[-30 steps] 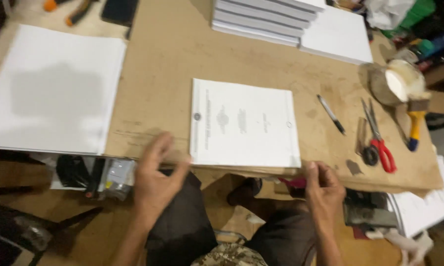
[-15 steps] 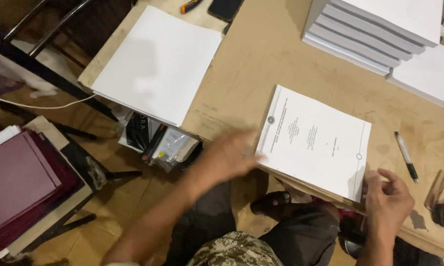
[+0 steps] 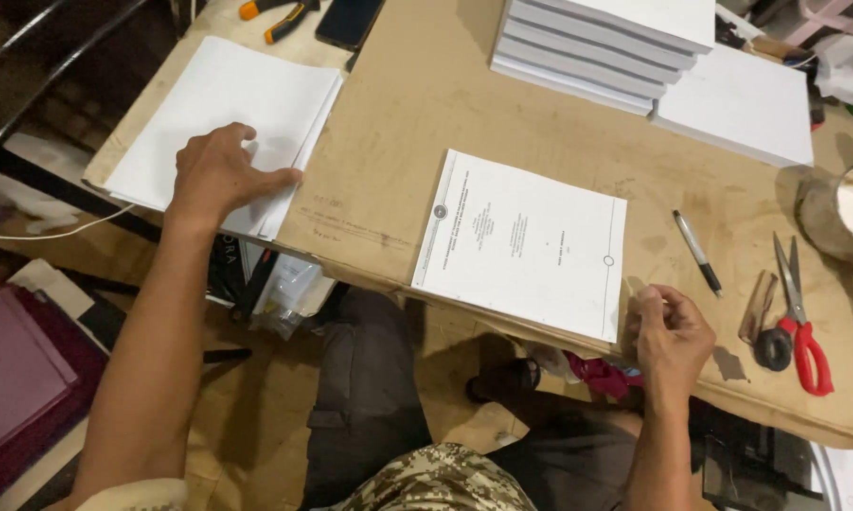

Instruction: A person manually assembles book covers by cutting paper to size with scissors, applying glue with a brush, and carefully aligning and pressing the covers onto book blocks.

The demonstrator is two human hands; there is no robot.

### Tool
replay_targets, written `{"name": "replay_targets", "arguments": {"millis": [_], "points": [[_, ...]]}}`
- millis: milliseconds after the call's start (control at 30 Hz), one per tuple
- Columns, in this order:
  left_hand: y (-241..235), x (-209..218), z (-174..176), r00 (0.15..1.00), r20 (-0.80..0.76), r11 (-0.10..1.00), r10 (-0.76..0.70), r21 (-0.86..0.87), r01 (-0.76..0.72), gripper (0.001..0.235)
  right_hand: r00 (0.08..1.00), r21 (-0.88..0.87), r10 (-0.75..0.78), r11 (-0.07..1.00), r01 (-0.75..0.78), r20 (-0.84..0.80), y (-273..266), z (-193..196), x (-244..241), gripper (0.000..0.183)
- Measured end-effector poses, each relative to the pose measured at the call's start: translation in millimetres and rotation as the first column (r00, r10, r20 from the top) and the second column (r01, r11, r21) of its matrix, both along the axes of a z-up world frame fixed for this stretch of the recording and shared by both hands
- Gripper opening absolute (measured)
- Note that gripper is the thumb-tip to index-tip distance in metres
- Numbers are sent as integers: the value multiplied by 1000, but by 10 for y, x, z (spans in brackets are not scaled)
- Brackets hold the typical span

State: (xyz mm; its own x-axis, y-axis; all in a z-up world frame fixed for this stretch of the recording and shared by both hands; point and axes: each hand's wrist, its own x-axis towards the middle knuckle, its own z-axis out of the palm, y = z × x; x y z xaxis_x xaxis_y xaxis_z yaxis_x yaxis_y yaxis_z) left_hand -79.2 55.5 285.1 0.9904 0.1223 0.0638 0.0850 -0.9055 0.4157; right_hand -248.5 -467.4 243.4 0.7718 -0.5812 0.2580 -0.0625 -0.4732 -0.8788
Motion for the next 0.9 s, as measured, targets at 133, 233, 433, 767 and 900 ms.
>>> {"name": "replay_targets", "arguments": {"millis": [133,233,433,767,900], "points": [[354,270,-406,996,-17,995,84,-60,-85,60,1000,40,-1,999,0,26,14,21,-28,13],[189,38,-62,995,-64,995,77,-55,-81,61,1000,72,6,997,-6,-6,-5,64,-40,16],[-41,-43,97,986,-166,976,-9,214,45,77,999,75,13,997,-10,-38,-29,9,-11,21],[-104,-78,417,942,-324,987,82,158,-32,92,999,152,4,988,2,-38,22,135,-27,23],[-158,-145,546,925,-345,987,160,52,-152,63,1000,163,25,986,-23,-13,22,153,-52,23]]}}
